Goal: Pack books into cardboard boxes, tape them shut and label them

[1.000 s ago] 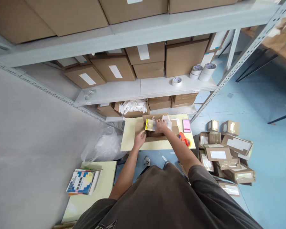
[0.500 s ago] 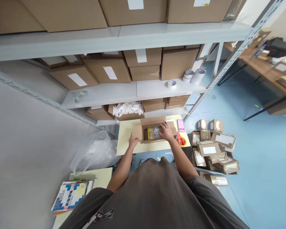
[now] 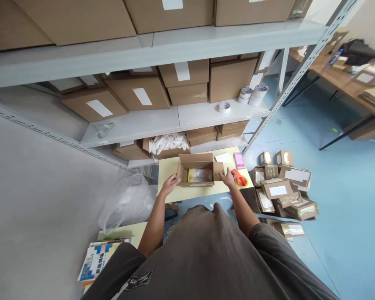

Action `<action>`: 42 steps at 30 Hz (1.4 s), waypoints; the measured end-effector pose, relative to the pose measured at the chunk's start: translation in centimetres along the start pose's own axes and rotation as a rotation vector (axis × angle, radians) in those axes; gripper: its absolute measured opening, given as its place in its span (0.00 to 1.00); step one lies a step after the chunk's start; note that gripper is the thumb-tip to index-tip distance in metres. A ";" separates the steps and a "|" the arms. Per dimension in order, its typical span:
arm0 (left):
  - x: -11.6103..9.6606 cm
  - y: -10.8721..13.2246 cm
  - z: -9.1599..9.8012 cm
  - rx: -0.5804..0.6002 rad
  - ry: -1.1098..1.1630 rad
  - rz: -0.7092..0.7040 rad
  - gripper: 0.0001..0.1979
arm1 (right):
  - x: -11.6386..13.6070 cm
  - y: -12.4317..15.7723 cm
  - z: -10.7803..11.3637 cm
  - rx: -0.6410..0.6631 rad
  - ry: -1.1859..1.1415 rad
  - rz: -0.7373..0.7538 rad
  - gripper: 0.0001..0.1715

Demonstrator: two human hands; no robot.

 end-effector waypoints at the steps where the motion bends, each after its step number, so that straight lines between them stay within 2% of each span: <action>1: -0.1 0.5 -0.9 0.075 -0.009 -0.016 0.35 | -0.4 0.2 -0.4 -0.011 -0.082 -0.045 0.56; 2: 0.0 0.9 -1.8 0.136 -0.030 -0.026 0.39 | -0.6 0.4 -0.8 -0.023 -0.159 -0.075 0.54; 4: 0.3 1.4 -3.0 0.185 -0.084 -0.026 0.43 | -0.1 0.5 -1.3 -0.053 -0.276 -0.088 0.52; 7: 0.9 1.2 -3.6 0.149 -0.113 -0.025 0.45 | 2.1 0.4 -1.9 -0.050 -0.358 -0.011 0.49; 12: 1.7 0.3 -3.5 0.076 -0.034 -0.028 0.44 | 6.6 0.8 -5.4 0.209 -0.303 0.196 0.40; 14: 1.9 0.0 -3.2 0.023 -0.018 -0.008 0.45 | 7.0 1.3 -6.5 0.289 -0.218 0.212 0.36; 17: 1.8 -0.3 -2.7 -0.055 -0.050 0.037 0.46 | 6.6 1.9 -6.8 0.311 -0.198 0.205 0.35; 20: 1.5 -0.4 -2.1 -0.177 -0.124 0.105 0.46 | 5.8 2.3 -6.1 0.305 -0.246 0.214 0.39; 22: 1.3 -0.3 -1.8 -0.252 -0.173 0.129 0.46 | 5.3 2.4 -5.5 0.264 -0.161 0.262 0.45; 24: 0.6 -0.4 -1.8 -0.279 -0.247 0.111 0.49 | 4.7 2.3 -5.0 0.186 -0.005 0.305 0.53; 26: -0.4 -1.0 -2.0 -0.264 -0.372 0.090 0.54 | 4.0 1.9 -5.0 0.140 0.148 0.295 0.60; 29: -3.2 -2.9 -2.4 -0.191 -0.663 0.027 0.63 | 3.8 0.4 -5.7 0.160 0.360 0.283 0.69; 32: -7.2 -5.4 -4.0 -0.045 -0.961 -0.182 0.71 | 6.3 -2.2 -6.2 0.196 0.592 0.411 0.78; 35: -9.8 -7.6 -5.3 0.080 -1.082 -0.331 0.76 | 9.3 -4.4 -6.9 0.244 0.756 0.554 0.85; 39: -10.2 -9.1 -5.1 0.081 -1.100 -0.349 0.79 | 10.4 -4.8 -7.7 0.325 0.804 0.598 0.86; 42: -9.6 -8.5 -4.8 0.015 -1.072 -0.406 0.74 | 9.7 -3.7 -7.6 0.286 0.804 0.576 0.83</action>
Point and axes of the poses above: each hand's wrist, its own y-axis away from the middle knuckle, its own z-axis out of the back of the hand, x = y × z, the point moved 9 cm from there along -y, towards the middle knuckle, and after that the axes turned 7 degrees about z, right-handed, at the moved point
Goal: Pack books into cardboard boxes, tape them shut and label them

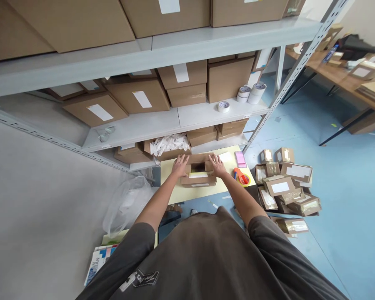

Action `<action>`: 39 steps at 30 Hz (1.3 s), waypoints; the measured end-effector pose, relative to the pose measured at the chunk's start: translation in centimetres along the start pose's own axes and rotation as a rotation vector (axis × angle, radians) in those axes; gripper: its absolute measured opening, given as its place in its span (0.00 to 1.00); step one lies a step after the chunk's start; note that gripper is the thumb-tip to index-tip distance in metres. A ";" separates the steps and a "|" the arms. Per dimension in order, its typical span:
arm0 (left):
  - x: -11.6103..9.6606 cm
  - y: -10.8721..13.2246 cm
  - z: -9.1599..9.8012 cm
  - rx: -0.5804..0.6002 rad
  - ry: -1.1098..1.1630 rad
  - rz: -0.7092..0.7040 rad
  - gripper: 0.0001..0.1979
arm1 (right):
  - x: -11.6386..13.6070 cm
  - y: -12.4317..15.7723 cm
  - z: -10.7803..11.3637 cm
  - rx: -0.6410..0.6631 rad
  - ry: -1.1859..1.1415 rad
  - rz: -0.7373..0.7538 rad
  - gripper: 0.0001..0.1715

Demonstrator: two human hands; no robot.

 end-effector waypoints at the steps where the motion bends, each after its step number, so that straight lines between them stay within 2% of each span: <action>1: 0.0 0.5 -0.1 -0.045 0.019 -0.012 0.71 | 0.1 0.5 0.0 -0.029 0.010 -0.017 0.81; 4: -0.2 2.7 -1.0 -0.149 0.110 -0.036 0.51 | 0.5 2.0 -0.3 -0.074 0.042 -0.039 0.69; 7: 0.2 4.8 -3.4 -0.132 0.200 0.009 0.32 | 1.1 3.3 -2.1 0.031 0.030 -0.023 0.48; 9: 0.6 5.6 -5.0 -0.099 0.266 0.046 0.26 | 1.3 4.1 -3.4 0.103 0.004 -0.044 0.40; 13: 1.6 5.3 -6.1 -0.138 0.461 0.129 0.23 | 1.4 4.8 -4.5 0.103 0.006 -0.107 0.38; 16: 3.4 4.1 -6.8 -0.183 0.665 0.341 0.31 | 1.6 4.6 -4.7 0.081 0.026 -0.126 0.38; 19: 4.3 3.4 -9.3 -0.050 0.866 0.563 0.36 | 1.8 4.2 -4.5 0.056 0.020 -0.131 0.38; 21: 4.2 3.4 -10.3 0.013 0.917 0.615 0.34 | 2.1 4.1 -4.2 0.045 -0.006 -0.128 0.38; 25: 4.3 3.8 -9.9 -0.023 0.862 0.625 0.30 | 2.0 4.5 -2.4 -0.016 -0.052 -0.118 0.40; 28: 4.2 4.3 -9.4 -0.034 0.770 0.643 0.28 | 0.1 5.9 -0.4 -0.087 -0.057 -0.129 0.40; 32: 3.7 5.3 -9.2 -0.064 0.656 0.717 0.26 | -5.3 9.0 1.4 -0.147 -0.086 -0.179 0.40; 36: 2.3 6.2 -9.2 -0.071 0.610 0.753 0.25 | -11.9 12.4 1.7 -0.187 -0.153 -0.255 0.38; 39: 1.2 6.4 -9.1 -0.073 0.571 0.777 0.25 | -15.6 14.2 1.2 -0.223 -0.207 -0.280 0.35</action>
Point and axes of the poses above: each hand's wrist, its own y-axis away from the middle knuckle, its own z-axis out of the back of the hand, x = y × z, the point moved 9 cm from there along -y, towards the middle knuckle, and after that the axes turned 7 degrees about z, right-handed, at the moved point
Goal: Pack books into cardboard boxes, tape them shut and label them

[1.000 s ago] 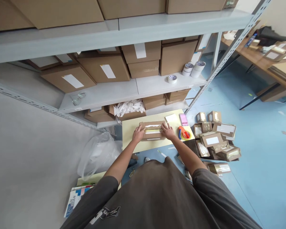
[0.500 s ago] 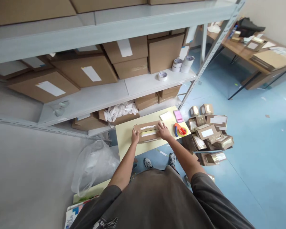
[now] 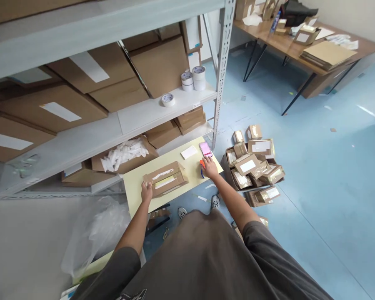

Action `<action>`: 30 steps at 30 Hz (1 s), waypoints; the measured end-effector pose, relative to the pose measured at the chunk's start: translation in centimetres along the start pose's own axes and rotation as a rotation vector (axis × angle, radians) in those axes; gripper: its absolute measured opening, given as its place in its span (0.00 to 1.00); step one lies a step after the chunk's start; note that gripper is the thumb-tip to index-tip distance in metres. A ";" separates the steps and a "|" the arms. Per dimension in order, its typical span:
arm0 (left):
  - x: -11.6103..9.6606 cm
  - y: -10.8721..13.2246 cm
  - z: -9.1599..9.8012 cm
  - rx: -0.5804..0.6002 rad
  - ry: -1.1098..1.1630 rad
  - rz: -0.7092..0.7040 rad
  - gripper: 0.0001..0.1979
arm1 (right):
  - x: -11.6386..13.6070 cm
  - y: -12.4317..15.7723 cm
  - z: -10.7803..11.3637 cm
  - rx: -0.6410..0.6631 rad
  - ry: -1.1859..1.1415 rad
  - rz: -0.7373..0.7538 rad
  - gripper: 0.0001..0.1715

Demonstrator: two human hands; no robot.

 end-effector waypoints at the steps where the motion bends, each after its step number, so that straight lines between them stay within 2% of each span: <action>1: -0.2 0.2 -0.1 -0.013 -0.013 0.008 0.25 | -1.1 0.2 -0.3 0.008 -0.020 -0.013 0.32; 3: -0.5 0.5 -0.2 -0.040 -0.044 0.025 0.25 | -3.0 0.5 -1.7 0.073 -0.057 -0.076 0.27; 6: -0.8 0.4 -0.5 -0.064 -0.104 0.052 0.27 | -4.4 1.0 -5.2 0.230 -0.102 -0.167 0.21; 9: -0.7 0.1 -0.7 -0.077 -0.141 0.069 0.28 | -4.5 1.3 -9.0 0.351 -0.129 -0.259 0.26; 12: -0.4 0.1 -0.8 -0.082 -0.151 0.085 0.29 | -4.8 1.6 -11.4 0.376 -0.086 -0.423 0.35; 15: -0.3 0.2 -0.9 -0.086 -0.134 0.077 0.28 | -4.9 1.7 -12.3 0.341 -0.035 -0.504 0.31; 19: -0.2 0.5 -1.2 -0.080 -0.084 0.064 0.27 | -5.5 1.9 -12.5 0.337 0.009 -0.495 0.28; 24: -0.3 0.7 -1.4 -0.062 -0.021 0.041 0.27 | -6.6 2.6 -10.9 0.347 0.048 -0.476 0.32; 27: -0.5 0.8 -1.5 -0.045 0.017 0.028 0.27 | -4.9 2.3 -8.9 0.301 0.062 -0.364 0.34; 30: -0.6 1.0 -1.7 -0.030 0.053 0.023 0.28 | -1.0 1.4 -6.6 0.237 0.019 -0.216 0.35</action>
Point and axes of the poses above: each hand's wrist, its own y-axis away from the middle knuckle, its own z-axis out of the back of the hand, x = y × z, the point moved 9 cm from there along -y, towards the middle knuckle, and after that the axes turned 7 degrees about z, right-handed, at the moved point
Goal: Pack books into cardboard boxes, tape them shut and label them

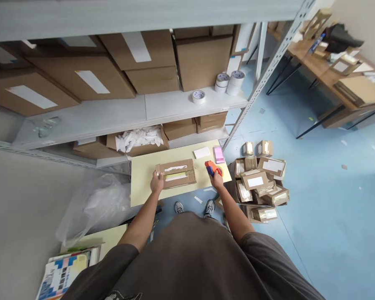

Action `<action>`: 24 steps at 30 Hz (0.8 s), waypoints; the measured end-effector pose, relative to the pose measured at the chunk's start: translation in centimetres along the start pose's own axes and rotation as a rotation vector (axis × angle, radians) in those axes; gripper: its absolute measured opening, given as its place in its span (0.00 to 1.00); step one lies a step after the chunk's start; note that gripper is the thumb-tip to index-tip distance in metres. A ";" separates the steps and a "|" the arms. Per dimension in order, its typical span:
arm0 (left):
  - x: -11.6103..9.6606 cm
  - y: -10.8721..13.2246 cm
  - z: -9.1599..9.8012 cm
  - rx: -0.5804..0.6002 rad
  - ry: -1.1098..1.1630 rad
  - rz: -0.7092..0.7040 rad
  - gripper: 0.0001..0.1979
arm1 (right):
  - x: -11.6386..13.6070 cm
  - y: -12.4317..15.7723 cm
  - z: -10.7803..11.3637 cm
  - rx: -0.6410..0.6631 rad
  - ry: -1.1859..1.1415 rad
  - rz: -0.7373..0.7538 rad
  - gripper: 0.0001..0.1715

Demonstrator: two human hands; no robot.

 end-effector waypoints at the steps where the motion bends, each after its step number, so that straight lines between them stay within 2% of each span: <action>1: 0.0 0.1 0.0 0.005 0.012 -0.002 0.29 | 1.7 0.2 0.8 -0.014 -0.020 0.049 0.35; 6: 0.0 0.2 -0.4 0.029 0.097 -0.020 0.30 | 11.8 0.6 3.7 0.000 -0.142 0.267 0.34; 10: 0.3 0.0 -0.9 0.040 0.195 -0.038 0.32 | 19.8 0.4 4.1 0.179 -0.264 0.483 0.33; 12: 0.4 -0.1 -1.1 0.066 0.234 -0.041 0.34 | 22.4 0.1 4.1 0.265 -0.294 0.574 0.32; 14: 0.3 -0.2 -1.1 0.113 0.279 -0.064 0.35 | 23.4 -0.6 3.9 0.335 -0.286 0.603 0.30; 16: 0.3 -0.1 -0.2 0.112 0.311 -0.106 0.38 | 23.5 -1.3 3.6 0.388 -0.261 0.587 0.28; 19: 0.5 0.3 2.5 -0.024 0.339 -0.162 0.37 | 23.1 -1.9 3.3 0.443 -0.289 0.556 0.26; 20: 0.4 0.5 3.1 -0.034 0.367 -0.185 0.35 | 23.1 -1.9 3.3 0.456 -0.314 0.555 0.26; 21: 0.1 0.7 3.2 0.007 0.408 -0.215 0.32 | 23.2 -1.9 3.3 0.470 -0.340 0.560 0.27; 24: -1.9 1.6 2.0 0.306 0.581 -0.317 0.27 | 23.7 -1.5 3.5 0.509 -0.383 0.606 0.28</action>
Point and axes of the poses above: each hand's wrist, its own y-axis away from the middle knuckle, its own z-axis out of the back of the hand, x = y × z, the point moved 9 cm from there along -y, towards the middle knuckle, and after that the axes turned 7 degrees about z, right-handed, at the moved point
